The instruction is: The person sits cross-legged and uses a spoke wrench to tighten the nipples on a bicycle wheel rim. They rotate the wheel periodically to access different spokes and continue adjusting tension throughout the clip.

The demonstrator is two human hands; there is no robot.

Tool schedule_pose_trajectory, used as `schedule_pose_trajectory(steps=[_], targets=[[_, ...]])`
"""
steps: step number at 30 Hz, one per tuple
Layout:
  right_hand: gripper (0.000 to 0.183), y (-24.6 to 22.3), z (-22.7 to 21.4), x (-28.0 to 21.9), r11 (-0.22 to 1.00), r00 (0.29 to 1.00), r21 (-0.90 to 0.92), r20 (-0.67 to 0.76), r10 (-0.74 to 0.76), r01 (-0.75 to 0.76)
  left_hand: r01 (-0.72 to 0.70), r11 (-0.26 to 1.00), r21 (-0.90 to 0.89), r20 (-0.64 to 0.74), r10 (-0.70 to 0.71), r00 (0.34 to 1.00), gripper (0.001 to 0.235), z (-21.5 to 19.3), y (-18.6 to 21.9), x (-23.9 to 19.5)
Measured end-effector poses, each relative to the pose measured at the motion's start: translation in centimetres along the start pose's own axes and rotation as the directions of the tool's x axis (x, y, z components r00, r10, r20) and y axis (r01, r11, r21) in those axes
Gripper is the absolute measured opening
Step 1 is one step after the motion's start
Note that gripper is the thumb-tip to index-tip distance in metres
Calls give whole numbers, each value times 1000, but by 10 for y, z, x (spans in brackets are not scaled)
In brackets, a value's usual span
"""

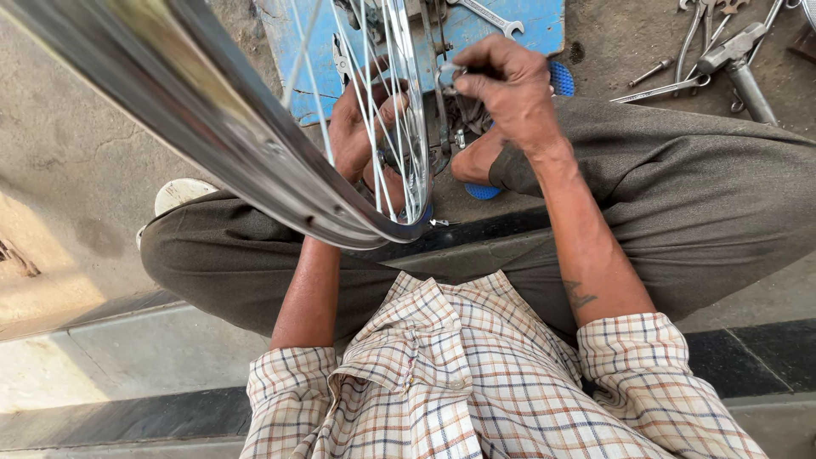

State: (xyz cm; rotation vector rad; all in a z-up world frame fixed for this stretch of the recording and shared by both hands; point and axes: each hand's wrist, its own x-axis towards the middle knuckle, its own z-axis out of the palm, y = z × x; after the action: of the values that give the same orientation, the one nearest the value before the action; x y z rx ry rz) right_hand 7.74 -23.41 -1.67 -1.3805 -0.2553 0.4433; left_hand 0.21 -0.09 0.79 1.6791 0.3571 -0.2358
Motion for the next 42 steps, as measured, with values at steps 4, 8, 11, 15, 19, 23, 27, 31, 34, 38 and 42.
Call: schedule_pose_trajectory(steps=[4,8,11,15,19,23,27,31,34,38,42], targets=[[22,10,14,-2,989,985,-134,169,-44,67,67,997,-43,21,-66,998,91,-8,16,-20],[24,7,33,-5,993,970,-37,222,-102,113,90,996,1,48,-90,995,90,-9,29,-22],[21,1,42,-11,989,971,-63,209,-119,135,38,999,7,38,-38,999,85,-9,30,-26],[19,-7,44,-14,977,967,-161,234,-99,139,42,996,-73,29,-40,999,76,-12,25,-33],[11,-16,42,-11,973,958,-195,279,-63,121,57,996,62,62,-61,996,66,-14,19,-34],[10,-27,47,-14,845,953,-489,295,-75,218,90,963,256,56,-108,993,48,-9,16,-34],[16,-32,41,-15,875,958,-469,285,24,117,73,927,367,113,-122,986,38,-2,19,-34],[23,-26,35,-12,910,966,-412,249,66,44,-22,869,495,57,-7,998,35,5,23,-34],[28,-21,34,-12,915,973,-404,203,107,-17,-48,918,393,38,36,999,41,11,26,-32],[27,-28,33,-12,908,965,-419,234,116,-8,-21,926,377,61,-2,998,45,10,37,-31],[28,-55,27,-11,874,922,-486,333,197,-11,-13,891,453,84,-28,996,42,7,52,-38]])
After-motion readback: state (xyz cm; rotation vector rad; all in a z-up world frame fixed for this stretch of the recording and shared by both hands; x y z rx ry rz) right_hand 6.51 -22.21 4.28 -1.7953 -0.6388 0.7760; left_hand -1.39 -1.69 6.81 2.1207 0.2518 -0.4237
